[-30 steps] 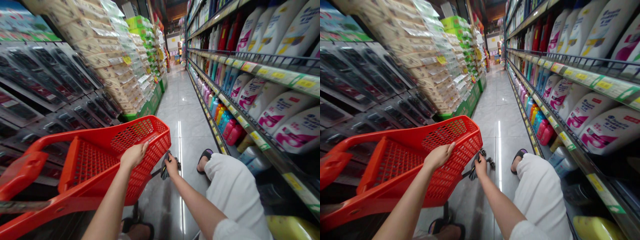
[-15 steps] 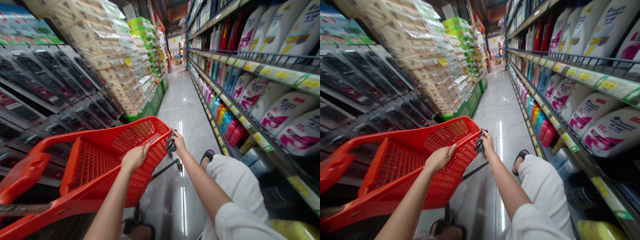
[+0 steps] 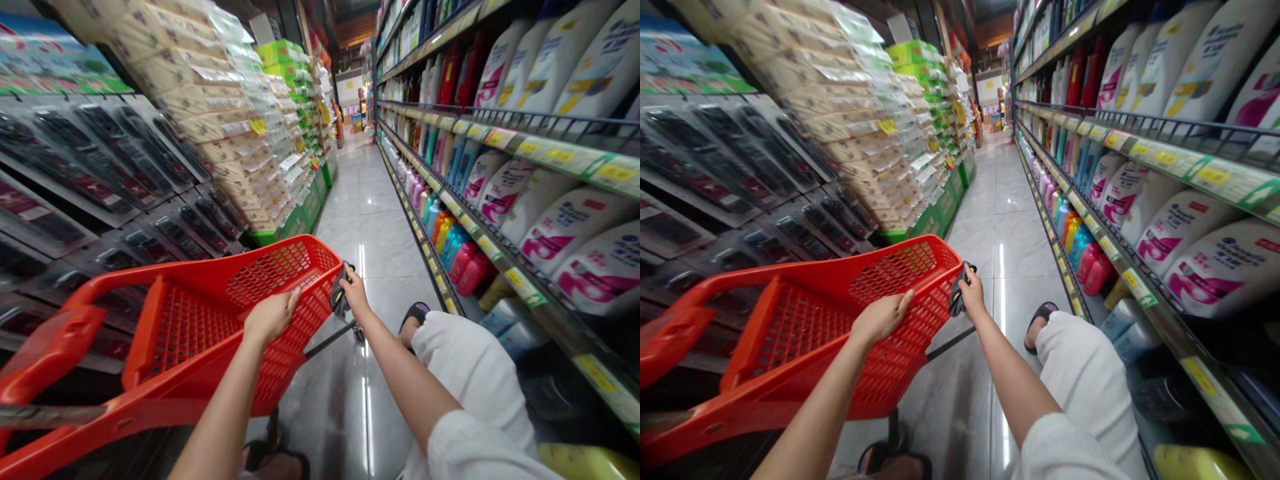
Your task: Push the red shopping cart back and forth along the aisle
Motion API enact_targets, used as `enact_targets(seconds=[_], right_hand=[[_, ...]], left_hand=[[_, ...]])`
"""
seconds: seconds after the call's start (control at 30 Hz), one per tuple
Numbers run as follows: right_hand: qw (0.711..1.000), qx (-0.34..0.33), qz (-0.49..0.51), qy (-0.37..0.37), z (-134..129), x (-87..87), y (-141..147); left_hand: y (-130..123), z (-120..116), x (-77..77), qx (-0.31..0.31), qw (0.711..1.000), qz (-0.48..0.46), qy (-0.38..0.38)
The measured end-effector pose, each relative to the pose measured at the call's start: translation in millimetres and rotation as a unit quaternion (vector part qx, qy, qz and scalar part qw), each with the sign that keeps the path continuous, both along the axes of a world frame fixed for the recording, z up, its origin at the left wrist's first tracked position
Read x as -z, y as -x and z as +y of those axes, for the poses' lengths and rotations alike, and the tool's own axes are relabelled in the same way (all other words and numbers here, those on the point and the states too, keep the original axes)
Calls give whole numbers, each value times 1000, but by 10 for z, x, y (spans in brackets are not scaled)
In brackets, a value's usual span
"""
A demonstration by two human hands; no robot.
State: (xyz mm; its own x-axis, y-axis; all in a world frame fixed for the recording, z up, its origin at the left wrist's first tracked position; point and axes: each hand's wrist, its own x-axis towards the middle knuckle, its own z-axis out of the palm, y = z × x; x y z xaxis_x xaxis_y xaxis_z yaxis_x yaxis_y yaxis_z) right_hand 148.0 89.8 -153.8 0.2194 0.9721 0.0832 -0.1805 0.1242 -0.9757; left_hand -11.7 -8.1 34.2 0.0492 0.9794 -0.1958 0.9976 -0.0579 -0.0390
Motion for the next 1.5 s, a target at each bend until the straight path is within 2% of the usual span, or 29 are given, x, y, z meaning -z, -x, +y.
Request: enact_targets(seconds=[0.07,0.13,0.2,0.27,0.3,0.37,0.43,0.5,0.53,0.6,0.7,0.83,0.97,1.1,1.27,1.33,1.4,1.5], right_hand=[[999,-27,-26,30,-77,65,-3],[994,-86,-28,53,-146,111,-33],[989,-137,-2,53,-171,86,-97],[986,-160,46,28,-152,-13,-187],[985,-156,70,14,-132,-80,-236],[991,-99,86,-7,-85,-225,-324],[1000,-14,21,-17,-44,-365,-380],[994,10,-110,-21,-33,-504,-390],[982,-4,-188,-15,-48,-575,-375],[940,-30,-340,10,-129,-720,-311],[873,-46,-485,0,-358,-917,-162],[809,-99,-574,-80,-590,-1078,-28],[779,-78,-620,-45,-479,-1150,-74],[767,-78,-635,-42,-238,-1182,-149],[779,-75,-622,-3,-115,-1263,-70],[788,-68,-611,21,-214,-1310,55],[793,-72,-604,15,-426,-1339,221],[792,-116,-596,-66,-829,-1321,443]], left_hand=[[-3,-8,-6,-1,1000,0,0],[-7,-13,-13,-3,1000,0,0],[-7,-11,-16,-7,1000,0,0],[-3,-5,-13,-11,1000,-1,-2],[-1,-2,-11,-12,1000,-3,-2],[-1,-1,-9,-10,1000,-7,-2],[-8,-1,-10,-10,1000,-9,-2],[-21,4,-13,-8,1000,-11,-2],[-28,10,-14,-7,1000,-12,-3],[-36,34,-12,-6,1000,-14,-6],[-28,84,2,-7,1000,-15,-6],[-38,145,28,-5,1000,-9,-8],[-78,164,0,-1,1000,-14,-17],[45,57,-163,5,1000,-4,4],[357,-326,-434,-39,996,79,24],[414,-460,-483,-40,996,76,15],[424,-536,-491,-36,997,70,6],[405,-579,-471,-37,997,63,3]])
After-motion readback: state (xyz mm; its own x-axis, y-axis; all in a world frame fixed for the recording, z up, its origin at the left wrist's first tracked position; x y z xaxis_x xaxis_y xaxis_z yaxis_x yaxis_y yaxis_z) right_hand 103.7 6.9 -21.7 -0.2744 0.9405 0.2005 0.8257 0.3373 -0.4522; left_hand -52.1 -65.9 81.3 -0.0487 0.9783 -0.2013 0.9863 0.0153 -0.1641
